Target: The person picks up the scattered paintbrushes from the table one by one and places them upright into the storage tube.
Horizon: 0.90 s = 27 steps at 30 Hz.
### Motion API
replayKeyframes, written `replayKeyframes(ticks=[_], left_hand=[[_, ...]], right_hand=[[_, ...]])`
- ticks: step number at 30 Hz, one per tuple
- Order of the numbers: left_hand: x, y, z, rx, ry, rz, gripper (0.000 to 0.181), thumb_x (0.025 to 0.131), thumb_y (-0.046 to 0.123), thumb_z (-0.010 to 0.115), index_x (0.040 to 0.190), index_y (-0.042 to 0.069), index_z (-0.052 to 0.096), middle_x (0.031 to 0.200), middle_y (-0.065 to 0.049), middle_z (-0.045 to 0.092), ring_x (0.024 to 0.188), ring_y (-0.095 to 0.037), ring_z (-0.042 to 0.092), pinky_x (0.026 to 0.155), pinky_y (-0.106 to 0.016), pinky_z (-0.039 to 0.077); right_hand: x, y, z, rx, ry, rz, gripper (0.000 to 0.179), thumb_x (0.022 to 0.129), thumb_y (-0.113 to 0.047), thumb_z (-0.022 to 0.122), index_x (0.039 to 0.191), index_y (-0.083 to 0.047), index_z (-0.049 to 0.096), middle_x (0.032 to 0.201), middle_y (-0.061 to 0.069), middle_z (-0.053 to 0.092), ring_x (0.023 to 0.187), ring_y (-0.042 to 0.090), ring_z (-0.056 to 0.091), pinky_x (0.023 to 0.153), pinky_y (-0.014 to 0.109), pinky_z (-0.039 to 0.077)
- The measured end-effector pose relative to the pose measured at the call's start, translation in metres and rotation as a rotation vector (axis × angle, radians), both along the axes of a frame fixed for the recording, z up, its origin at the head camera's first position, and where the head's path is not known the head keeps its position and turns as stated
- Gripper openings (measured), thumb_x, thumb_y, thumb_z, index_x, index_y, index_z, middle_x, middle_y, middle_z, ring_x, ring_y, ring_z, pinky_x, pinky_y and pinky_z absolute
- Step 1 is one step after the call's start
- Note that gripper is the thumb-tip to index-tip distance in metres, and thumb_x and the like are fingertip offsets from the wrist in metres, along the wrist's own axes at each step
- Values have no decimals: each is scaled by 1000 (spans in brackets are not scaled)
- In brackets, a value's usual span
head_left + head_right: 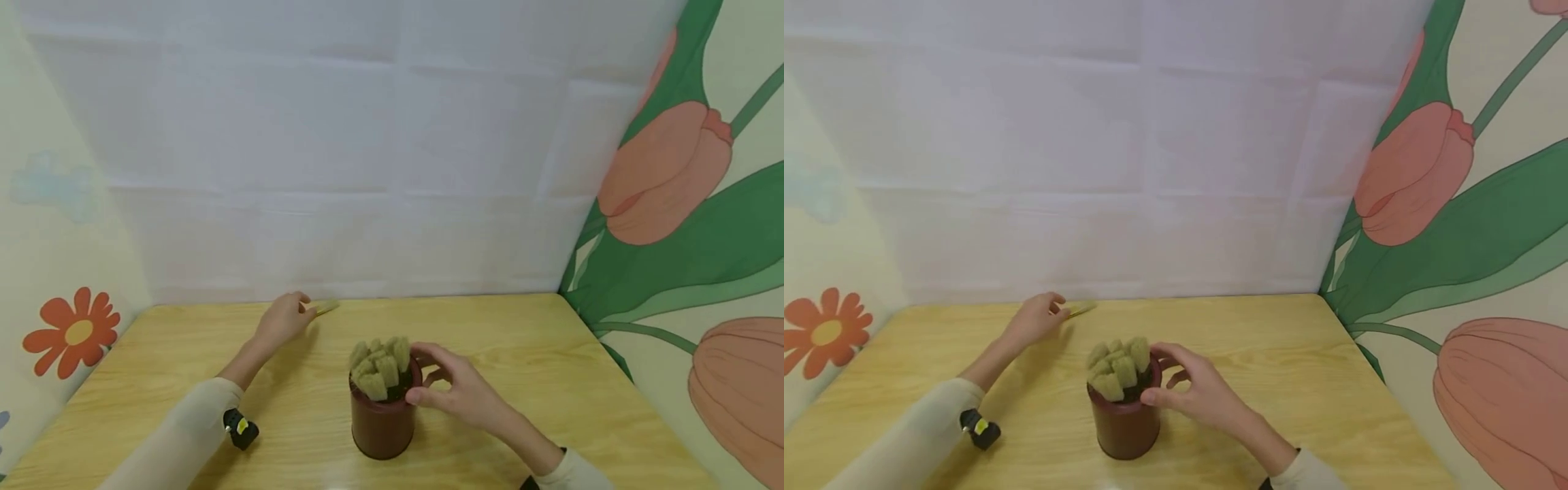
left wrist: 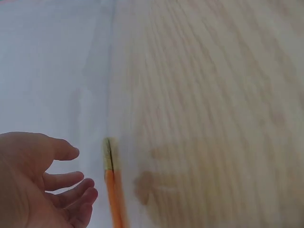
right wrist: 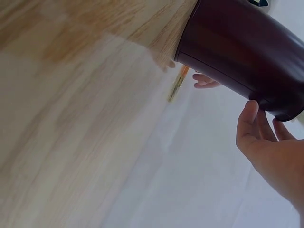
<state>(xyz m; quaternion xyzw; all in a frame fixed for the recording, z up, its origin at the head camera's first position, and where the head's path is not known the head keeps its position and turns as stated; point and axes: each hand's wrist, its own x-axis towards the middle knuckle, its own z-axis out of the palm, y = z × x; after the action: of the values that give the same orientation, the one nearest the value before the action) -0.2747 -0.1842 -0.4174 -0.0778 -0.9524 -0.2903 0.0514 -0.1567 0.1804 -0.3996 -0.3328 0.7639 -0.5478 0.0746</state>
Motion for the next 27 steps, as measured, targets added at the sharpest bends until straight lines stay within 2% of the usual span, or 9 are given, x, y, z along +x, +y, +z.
replayKeyframes(ticks=[5,10,12,13,17,21,27], left_hand=[[-10,-4,-9,-144,-40,29,44,105,21,54,134,-11,57,132,-33,54,115,-50,56,86,-64,51],[-17,-1,-14,-227,-48,33,27,105,14,49,107,-1,73,112,-22,61,97,-39,58,75,-58,50],[-19,1,-16,-249,-26,33,25,105,13,52,100,3,74,104,-17,61,90,-34,57,70,-54,48],[-21,2,-17,-257,-17,39,24,104,13,54,104,2,75,104,-17,61,93,-36,57,72,-57,49],[-25,3,-18,-254,-1,51,23,102,13,58,112,2,75,105,-17,63,92,-34,60,70,-54,51],[-27,4,-16,-218,-27,61,22,98,12,60,111,3,75,106,-15,68,84,-28,61,67,-51,52],[-22,0,-12,-124,-74,47,23,93,12,65,112,0,72,106,-16,71,87,-30,66,71,-51,55]], right_hand=[[-2,-3,-4,-3,-4,11,58,98,-24,73,150,-18,49,140,0,57,123,22,57,89,37,56],[-3,-2,-4,1,3,11,56,99,-25,72,149,-21,49,140,-2,57,122,20,57,89,39,55],[-3,-1,-4,1,6,11,55,99,-25,72,149,-22,49,140,-2,57,122,20,57,89,40,55],[-3,-1,-3,0,8,12,55,99,-25,72,149,-22,49,139,-2,57,122,20,57,89,40,55],[-4,-1,-2,-6,6,16,56,99,-25,72,149,-21,49,140,-2,57,123,21,57,89,40,55],[-4,-1,-2,-12,7,15,56,98,-24,72,149,-21,50,140,-2,57,123,22,57,90,44,55],[-4,-1,-3,-12,7,21,55,99,-25,72,149,-22,50,140,-2,57,123,24,57,90,42,55]])
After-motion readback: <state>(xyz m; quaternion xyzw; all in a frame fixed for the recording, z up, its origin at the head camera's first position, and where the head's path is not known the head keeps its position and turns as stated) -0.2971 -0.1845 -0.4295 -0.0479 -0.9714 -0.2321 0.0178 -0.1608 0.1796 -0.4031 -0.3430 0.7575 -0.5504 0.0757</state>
